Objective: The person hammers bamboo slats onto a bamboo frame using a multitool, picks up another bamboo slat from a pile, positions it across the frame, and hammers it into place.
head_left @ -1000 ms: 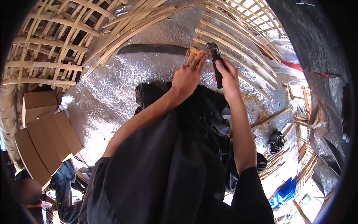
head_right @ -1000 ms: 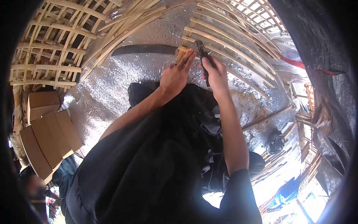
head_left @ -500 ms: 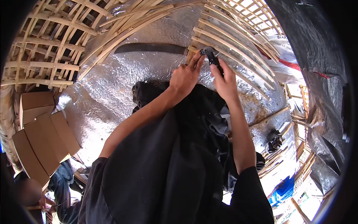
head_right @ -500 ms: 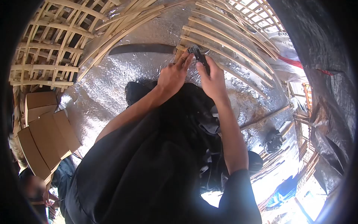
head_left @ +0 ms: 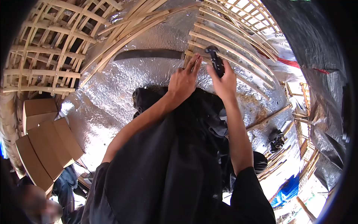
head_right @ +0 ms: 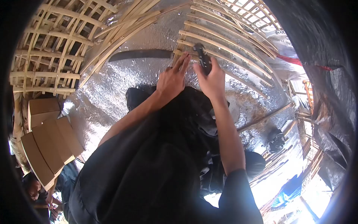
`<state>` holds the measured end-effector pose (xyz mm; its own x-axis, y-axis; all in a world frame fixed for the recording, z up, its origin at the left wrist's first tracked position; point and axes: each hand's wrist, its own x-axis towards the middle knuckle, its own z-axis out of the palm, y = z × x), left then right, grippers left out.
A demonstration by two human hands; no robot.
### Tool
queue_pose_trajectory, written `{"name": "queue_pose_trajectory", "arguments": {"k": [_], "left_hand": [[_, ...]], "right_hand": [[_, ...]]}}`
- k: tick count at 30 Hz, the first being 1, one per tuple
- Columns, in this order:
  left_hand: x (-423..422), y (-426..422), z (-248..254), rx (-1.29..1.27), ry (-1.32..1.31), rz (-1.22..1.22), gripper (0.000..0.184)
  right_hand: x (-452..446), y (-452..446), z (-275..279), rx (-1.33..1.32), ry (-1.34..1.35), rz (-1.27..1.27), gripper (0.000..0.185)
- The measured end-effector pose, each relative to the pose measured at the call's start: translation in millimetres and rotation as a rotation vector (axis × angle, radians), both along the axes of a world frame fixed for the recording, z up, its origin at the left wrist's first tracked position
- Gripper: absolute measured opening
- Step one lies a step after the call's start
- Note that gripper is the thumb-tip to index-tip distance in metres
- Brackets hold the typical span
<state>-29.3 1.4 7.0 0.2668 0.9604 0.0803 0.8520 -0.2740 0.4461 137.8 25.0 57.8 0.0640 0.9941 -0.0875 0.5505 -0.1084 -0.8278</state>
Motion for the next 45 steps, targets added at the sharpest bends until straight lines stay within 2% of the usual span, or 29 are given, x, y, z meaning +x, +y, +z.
{"name": "queue_pose_trajectory", "arguments": {"k": [2, 6, 9, 12, 18, 24, 27, 30, 32, 33, 35, 36, 37, 38, 39, 40, 41, 43, 44, 45], "left_hand": [[-0.5, 0.0, -1.4, 0.023, -0.013, 0.010, 0.084], [-0.7, -1.8, 3.6, -0.038, -0.089, 0.011, 0.086], [-3.6, -1.2, -5.5, 0.144, -0.185, -0.020, 0.087], [-7.4, -1.0, -15.6, 0.071, -0.308, -0.011, 0.086], [0.2, 1.8, -10.5, 0.199, -0.285, 0.176, 0.093], [1.2, -1.5, -7.7, -0.003, -0.098, 0.222, 0.106], [2.9, 0.0, -9.2, 0.022, -0.125, 0.234, 0.105], [2.9, 1.6, -0.9, -0.080, -0.074, 0.241, 0.104], [1.6, 2.5, 8.7, -0.062, -0.087, 0.226, 0.098], [0.0, 2.8, 11.1, -0.053, -0.093, 0.221, 0.095], [-14.0, 10.6, -21.3, 0.105, -0.205, 0.142, 0.080], [-20.0, 16.8, -32.7, 0.188, -0.262, 0.101, 0.073], [-23.5, 21.3, -24.7, 0.107, -0.328, 0.143, 0.065], [-25.6, 27.1, -17.5, 0.031, -0.398, 0.183, 0.057], [-25.4, 30.2, -13.1, -0.048, -0.468, 0.223, 0.050], [-23.4, 29.3, -12.4, 0.037, -0.512, 0.219, 0.040], [-26.4, 23.0, -12.5, -0.012, -0.516, 0.245, 0.040], [-21.9, 15.7, 1.1, -0.106, -0.540, 0.278, 0.039], [-23.5, 18.1, -5.6, -0.077, -0.567, 0.265, 0.040], [-23.0, 19.0, -10.7, -0.051, -0.596, 0.251, 0.041]], "right_hand": [[15.6, -1.5, -10.1, 0.071, -0.233, 0.017, 0.033], [38.8, 8.4, -46.2, 0.151, -0.320, 0.037, 0.032], [45.2, 12.5, -53.6, 0.179, -0.366, 0.096, 0.029], [47.6, 12.9, -56.9, 0.260, -0.402, 0.132, 0.026], [48.8, 11.9, -65.8, 0.358, -0.450, 0.114, 0.029], [48.8, 15.9, -61.2, 0.366, -0.446, 0.112, 0.034], [53.4, 21.8, -60.4, 0.358, -0.412, 0.137, 0.033], [54.5, 23.7, -56.6, 0.304, -0.356, 0.136, 0.033], [50.4, 18.4, -45.3, 0.228, -0.321, 0.099, 0.036], [43.7, 12.2, -32.8, 0.145, -0.213, 0.041, 0.038], [24.2, -8.8, -7.1, -0.028, 0.000, -0.073, 0.043], [16.9, -16.7, -11.2, -0.051, 0.093, -0.049, 0.045], [9.6, -23.3, -21.8, -0.076, 0.189, -0.026, 0.048], [3.7, -25.2, -35.5, 0.113, 0.060, 0.033, 0.050], [2.5, -23.4, -34.2, 0.071, -0.013, 0.098, 0.052], [-1.2, -23.3, -20.7, 0.040, 0.078, 0.048, 0.052], [-11.6, -26.0, -10.8, -0.003, 0.179, 0.008, 0.052], [-27.2, -34.9, -13.7, 0.096, 0.175, -0.067, 0.051], [-29.8, -33.8, -13.2, 0.161, 0.167, -0.107, 0.050], [-28.6, -33.9, -10.5, 0.084, 0.137, -0.016, 0.050]]}}
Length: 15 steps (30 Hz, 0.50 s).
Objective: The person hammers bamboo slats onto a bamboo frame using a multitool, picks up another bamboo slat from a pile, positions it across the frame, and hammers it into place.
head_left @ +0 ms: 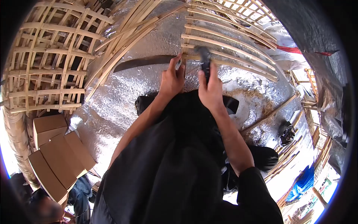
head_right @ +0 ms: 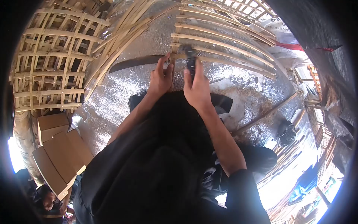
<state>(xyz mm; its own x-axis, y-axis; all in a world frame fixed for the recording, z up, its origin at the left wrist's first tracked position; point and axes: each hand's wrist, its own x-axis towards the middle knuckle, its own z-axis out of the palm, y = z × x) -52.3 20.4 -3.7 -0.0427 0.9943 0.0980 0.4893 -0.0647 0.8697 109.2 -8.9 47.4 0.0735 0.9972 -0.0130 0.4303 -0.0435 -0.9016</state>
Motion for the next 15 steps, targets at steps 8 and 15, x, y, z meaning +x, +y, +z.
{"name": "queue_pose_trajectory", "arguments": {"k": [8, 15], "left_hand": [[10.5, -3.4, -10.3, -0.017, -0.032, 0.013, 0.047], [18.2, -9.6, -8.7, -0.038, -0.025, 0.026, 0.047]], "right_hand": [[-2.7, -3.5, 9.9, 0.183, -0.031, -0.021, 0.053], [12.7, -17.1, -15.2, 0.022, -0.062, -0.042, 0.052]]}}
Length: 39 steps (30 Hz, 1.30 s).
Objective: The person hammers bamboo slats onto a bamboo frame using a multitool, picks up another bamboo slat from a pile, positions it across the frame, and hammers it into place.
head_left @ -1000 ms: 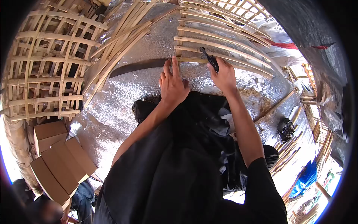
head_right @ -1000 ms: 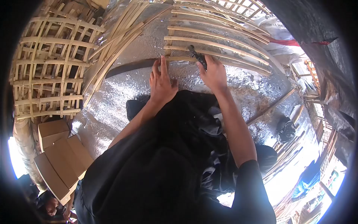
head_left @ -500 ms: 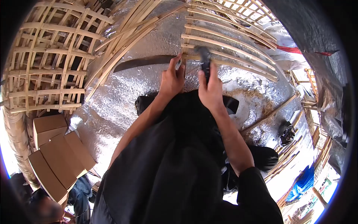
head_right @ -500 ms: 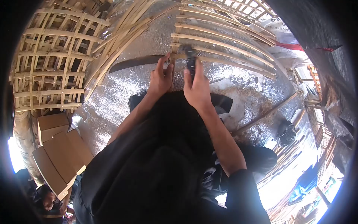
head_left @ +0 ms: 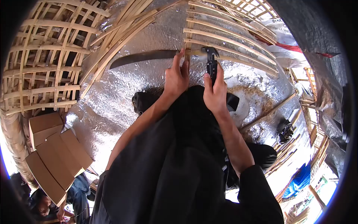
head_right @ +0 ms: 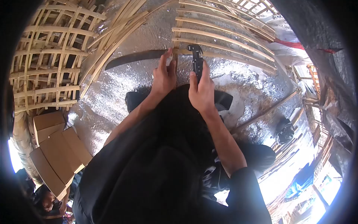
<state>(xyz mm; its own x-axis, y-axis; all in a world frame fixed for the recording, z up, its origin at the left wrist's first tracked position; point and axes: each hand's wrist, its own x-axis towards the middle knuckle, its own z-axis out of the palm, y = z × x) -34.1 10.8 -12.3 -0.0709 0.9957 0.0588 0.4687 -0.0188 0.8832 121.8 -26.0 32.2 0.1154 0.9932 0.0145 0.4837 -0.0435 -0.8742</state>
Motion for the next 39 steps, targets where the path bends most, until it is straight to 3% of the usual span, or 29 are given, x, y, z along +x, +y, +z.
{"name": "queue_pose_trajectory", "arguments": {"k": [4, 7, 10, 16, 19, 24, 28, 31, 33, 36, 39], "left_hand": [[9.9, 0.3, -0.4, -0.056, 0.021, 0.056, 0.048], [14.6, 2.0, -8.0, 0.059, 0.058, 0.087, 0.048], [12.4, -0.9, 0.7, 0.059, -0.086, 0.052, 0.047], [19.4, -1.7, 17.8, 0.081, 0.033, 0.064, 0.049], [19.5, -8.0, 5.2, 0.048, -0.078, 0.065, 0.042], [22.7, -18.8, -21.6, -0.040, 0.090, 0.122, 0.030], [14.7, -13.9, -19.9, -0.243, 0.008, -0.033, 0.044], [18.2, -8.9, -22.0, -0.257, -0.035, 0.045, 0.064], [17.6, -9.0, -18.6, -0.289, -0.063, 0.021, 0.065], [16.4, -8.6, -13.4, -0.337, -0.079, -0.003, 0.067], [15.3, -8.6, -16.6, -0.398, -0.110, -0.005, 0.068]], "right_hand": [[4.5, 2.1, -16.3, 0.070, -0.074, 0.003, 0.052], [7.0, 0.1, -19.1, -0.011, -0.079, 0.021, 0.054], [6.1, -0.7, -17.2, 0.067, -0.026, 0.053, 0.055], [8.4, -2.9, -27.6, 0.078, 0.020, 0.007, 0.055], [8.6, 1.2, -27.7, 0.098, 0.006, 0.016, 0.054], [4.0, 6.4, -11.4, 0.042, 0.015, -0.011, 0.048], [8.3, 6.0, -12.8, 0.019, -0.038, 0.013, 0.037], [9.4, 1.8, -13.5, 0.038, -0.046, 0.019, 0.032], [8.3, -3.1, -17.6, 0.068, -0.058, 0.016, 0.030], [8.0, -7.9, -4.1, 0.017, 0.013, 0.009, 0.032], [4.9, -13.5, 9.1, -0.135, 0.335, -0.172, 0.033]]}}
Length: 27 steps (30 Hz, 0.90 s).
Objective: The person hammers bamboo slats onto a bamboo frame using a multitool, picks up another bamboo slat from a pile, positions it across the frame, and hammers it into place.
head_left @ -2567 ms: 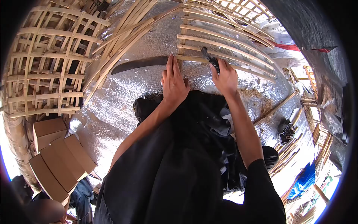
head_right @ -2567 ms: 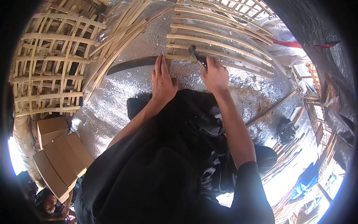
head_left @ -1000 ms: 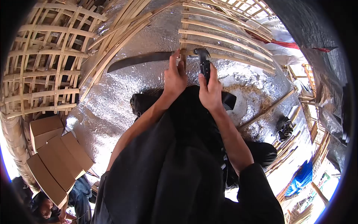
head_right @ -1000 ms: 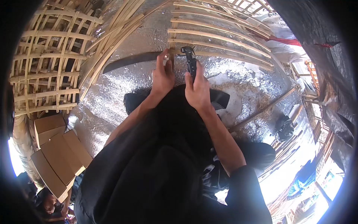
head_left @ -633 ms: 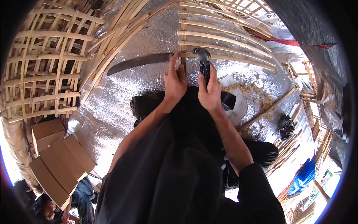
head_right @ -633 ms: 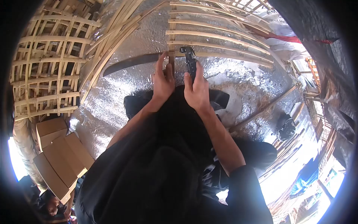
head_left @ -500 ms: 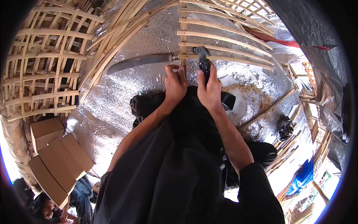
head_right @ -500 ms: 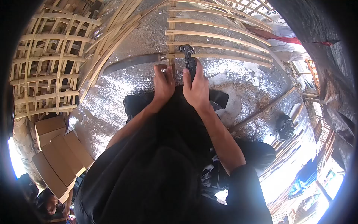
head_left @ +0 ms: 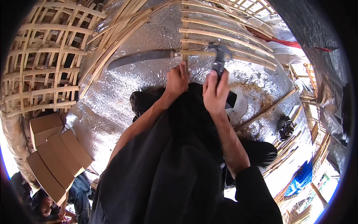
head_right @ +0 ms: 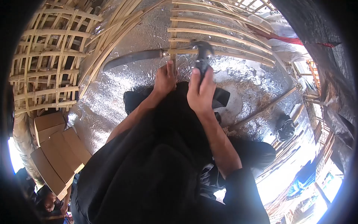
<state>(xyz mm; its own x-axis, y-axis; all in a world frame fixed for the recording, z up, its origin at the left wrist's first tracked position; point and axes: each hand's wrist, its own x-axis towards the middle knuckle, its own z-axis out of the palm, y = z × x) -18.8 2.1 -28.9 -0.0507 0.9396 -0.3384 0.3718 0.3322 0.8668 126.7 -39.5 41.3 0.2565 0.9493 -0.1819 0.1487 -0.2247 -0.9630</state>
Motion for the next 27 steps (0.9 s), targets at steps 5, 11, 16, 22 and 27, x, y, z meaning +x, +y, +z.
{"name": "queue_pose_trajectory", "arguments": {"k": [5, 11, 16, 22, 27], "left_hand": [[0.1, 1.1, -9.5, 0.159, 0.062, 0.040, 0.071], [-4.3, 3.8, -7.6, 0.065, 0.005, 0.058, 0.072], [-5.8, -1.1, -0.6, -0.026, -0.093, 0.058, 0.072], [-5.1, -3.1, -1.3, 0.046, 0.019, 0.040, 0.068], [-9.5, 1.5, 4.5, 0.048, 0.071, 0.002, 0.068]], "right_hand": [[-9.1, 7.9, -39.0, 0.331, -0.463, 0.228, 0.032], [-15.0, 4.4, -15.1, 0.147, -0.371, 0.148, 0.030], [-3.7, 16.9, 19.2, 0.183, -0.435, 0.162, 0.030], [-7.2, 16.5, -18.1, 0.153, -0.540, 0.273, 0.032], [-9.7, 13.0, 1.1, 0.227, -0.358, 0.058, 0.026]]}}
